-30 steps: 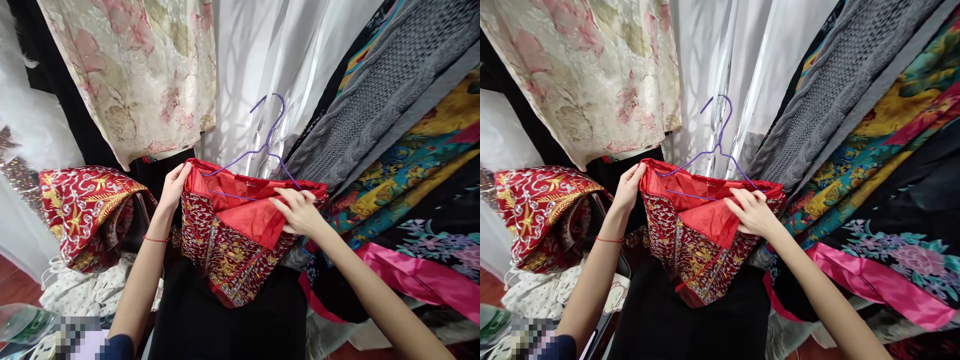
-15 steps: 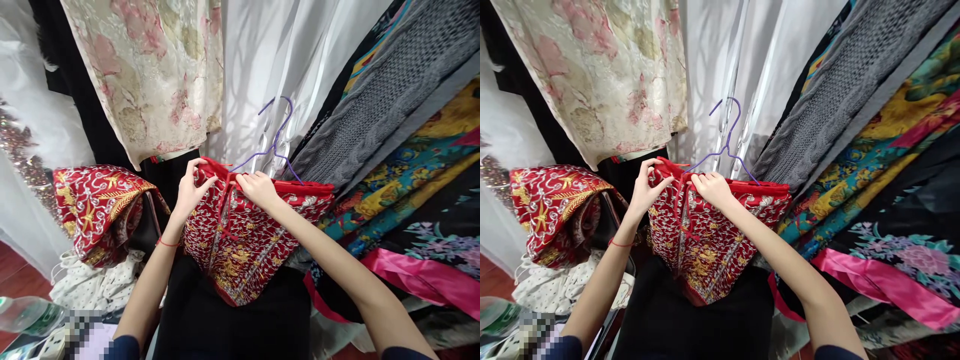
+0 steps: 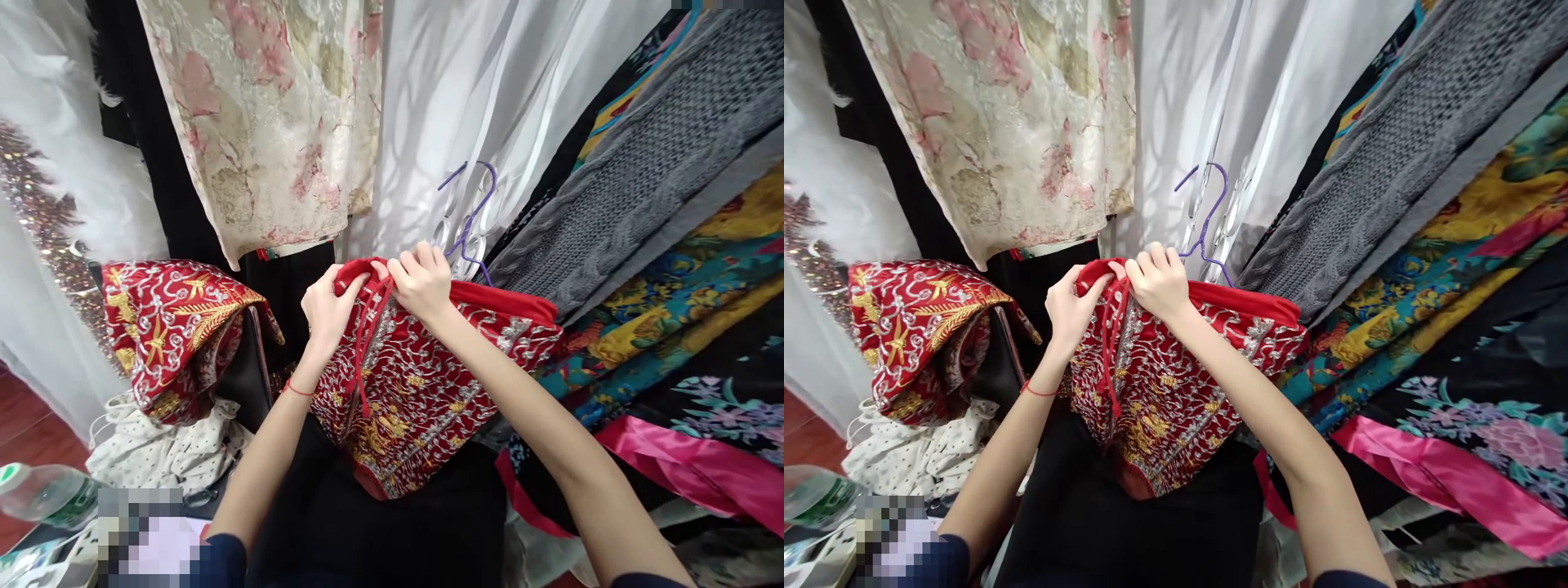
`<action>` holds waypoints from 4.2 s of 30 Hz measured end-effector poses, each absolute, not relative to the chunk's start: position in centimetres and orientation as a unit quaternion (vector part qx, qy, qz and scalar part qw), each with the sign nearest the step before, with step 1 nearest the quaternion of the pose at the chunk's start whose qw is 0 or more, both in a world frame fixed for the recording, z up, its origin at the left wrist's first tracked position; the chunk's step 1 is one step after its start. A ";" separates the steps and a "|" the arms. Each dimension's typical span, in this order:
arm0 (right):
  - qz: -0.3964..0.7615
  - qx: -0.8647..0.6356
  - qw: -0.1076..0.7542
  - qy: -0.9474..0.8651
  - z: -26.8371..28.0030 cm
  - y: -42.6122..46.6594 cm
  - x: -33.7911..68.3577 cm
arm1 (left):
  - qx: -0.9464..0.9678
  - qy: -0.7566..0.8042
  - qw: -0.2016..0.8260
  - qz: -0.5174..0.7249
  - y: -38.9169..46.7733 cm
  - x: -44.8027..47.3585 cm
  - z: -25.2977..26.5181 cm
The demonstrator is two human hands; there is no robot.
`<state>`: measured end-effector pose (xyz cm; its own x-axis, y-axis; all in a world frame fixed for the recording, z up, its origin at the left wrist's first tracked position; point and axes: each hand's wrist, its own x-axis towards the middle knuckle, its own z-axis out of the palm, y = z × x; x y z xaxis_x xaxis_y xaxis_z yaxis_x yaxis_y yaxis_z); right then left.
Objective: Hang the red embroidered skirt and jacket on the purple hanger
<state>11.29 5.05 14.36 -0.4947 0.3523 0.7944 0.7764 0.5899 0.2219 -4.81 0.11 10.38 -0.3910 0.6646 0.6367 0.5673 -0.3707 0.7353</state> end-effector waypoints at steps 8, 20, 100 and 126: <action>-0.266 -0.345 0.303 -0.847 13.8 6.7 11.5 | 0.546 0.536 0.075 0.640 0.8 -4.3 9.5; -0.297 -0.374 0.235 -0.847 14.5 6.1 11.3 | 0.462 0.530 -0.085 0.706 0.0 -3.1 5.8; -0.328 -0.345 0.365 -0.800 12.8 6.5 10.9 | 0.491 0.454 0.429 0.607 -1.2 -1.5 2.5; -0.307 -0.349 0.359 -0.809 12.8 6.4 10.8 | 0.562 0.440 0.373 0.593 -1.7 -2.1 6.3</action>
